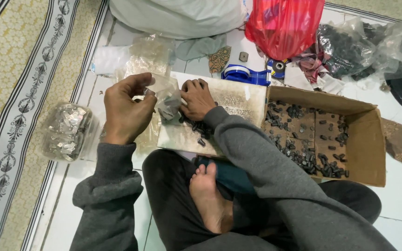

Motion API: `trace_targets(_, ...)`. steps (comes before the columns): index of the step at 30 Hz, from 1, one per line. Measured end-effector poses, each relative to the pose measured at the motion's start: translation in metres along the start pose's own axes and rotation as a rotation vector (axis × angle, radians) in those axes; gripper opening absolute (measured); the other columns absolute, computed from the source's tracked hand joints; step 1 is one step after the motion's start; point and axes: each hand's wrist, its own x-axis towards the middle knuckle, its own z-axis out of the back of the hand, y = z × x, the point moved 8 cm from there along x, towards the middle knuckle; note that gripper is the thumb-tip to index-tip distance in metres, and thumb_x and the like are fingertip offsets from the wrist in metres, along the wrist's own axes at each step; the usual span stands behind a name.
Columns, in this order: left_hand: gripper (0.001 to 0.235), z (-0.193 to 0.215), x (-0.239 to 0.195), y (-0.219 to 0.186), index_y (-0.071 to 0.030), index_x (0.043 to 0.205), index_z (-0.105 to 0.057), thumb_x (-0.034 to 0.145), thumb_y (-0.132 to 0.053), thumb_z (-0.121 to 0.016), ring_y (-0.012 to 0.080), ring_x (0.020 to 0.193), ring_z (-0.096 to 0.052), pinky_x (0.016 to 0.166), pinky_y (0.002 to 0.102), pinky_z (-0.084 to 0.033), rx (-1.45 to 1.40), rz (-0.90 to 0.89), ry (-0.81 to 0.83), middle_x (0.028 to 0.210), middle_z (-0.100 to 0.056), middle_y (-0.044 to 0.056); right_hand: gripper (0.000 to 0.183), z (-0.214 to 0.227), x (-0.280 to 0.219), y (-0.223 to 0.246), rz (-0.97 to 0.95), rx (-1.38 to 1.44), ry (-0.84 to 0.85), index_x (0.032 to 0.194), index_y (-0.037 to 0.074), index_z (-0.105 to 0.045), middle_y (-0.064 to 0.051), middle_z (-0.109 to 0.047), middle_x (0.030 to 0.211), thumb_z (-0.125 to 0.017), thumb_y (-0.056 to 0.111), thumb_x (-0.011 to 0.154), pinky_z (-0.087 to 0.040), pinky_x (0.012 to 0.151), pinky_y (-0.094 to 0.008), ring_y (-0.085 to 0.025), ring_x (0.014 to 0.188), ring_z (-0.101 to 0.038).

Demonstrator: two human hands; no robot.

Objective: The person sits on the floor and sorts small dark metal parts from a cardboard box onto a white tray. They pick up handfuls of parts, separate them by hand, and place them into a clear plastic bag. The person continues this process of sorting and bagging the parts throughout the clip.

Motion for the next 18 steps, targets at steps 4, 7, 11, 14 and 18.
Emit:
trace_targets(4,0.038,-0.006,-0.002,0.006,0.002,0.12,-0.073,0.084,0.005,-0.065,0.0198,0.088,-0.074,0.056,0.026,-0.06,-0.01,-0.011,-0.024,0.108,-0.076,0.023,0.023,0.001,-0.009,-0.014,0.038,0.026,0.02,0.1,0.026,-0.054,0.001,-0.042,0.108,-0.06,0.049,0.101,-0.036,0.106,-0.059,-0.023,0.107,-0.047)
trace_targets(7,0.04,-0.011,-0.003,0.004,0.0,0.121,-0.074,0.083,0.003,-0.065,0.0182,0.088,-0.074,0.059,0.026,-0.058,0.035,-0.017,-0.02,0.108,-0.077,0.02,0.02,0.016,-0.024,-0.021,0.092,0.091,0.025,0.102,0.025,-0.055,-0.001,-0.043,0.104,-0.054,0.045,0.107,-0.04,0.103,-0.055,-0.025,0.102,-0.048)
trace_targets(11,0.039,-0.022,-0.003,0.001,-0.002,0.12,-0.075,0.082,0.001,-0.066,0.0166,0.089,-0.073,0.062,0.025,-0.057,0.038,-0.011,-0.007,0.108,-0.078,0.018,0.017,0.023,-0.048,-0.043,0.059,0.148,0.029,0.099,0.025,-0.056,-0.002,-0.047,0.103,-0.061,0.041,0.102,-0.041,0.101,-0.057,-0.026,0.104,-0.051)
trace_targets(14,0.038,-0.031,-0.004,-0.001,-0.002,0.119,-0.075,0.083,0.0,-0.066,0.0172,0.088,-0.074,0.062,0.025,-0.058,0.05,-0.017,0.008,0.107,-0.078,0.019,0.017,0.038,-0.065,-0.05,0.029,0.238,0.024,0.099,0.025,-0.057,-0.002,-0.05,0.108,-0.066,0.039,0.097,-0.039,0.103,-0.058,-0.028,0.11,-0.053)
trace_targets(18,0.039,-0.04,-0.007,-0.001,-0.003,0.119,-0.076,0.082,0.0,-0.068,0.0159,0.087,-0.074,0.064,0.023,-0.059,0.074,-0.018,0.035,0.107,-0.078,0.018,0.036,0.046,-0.095,-0.067,-0.069,0.366,-0.086,0.111,0.027,-0.063,-0.001,-0.054,0.134,-0.073,0.039,0.078,-0.035,0.106,-0.056,-0.032,0.131,-0.05)
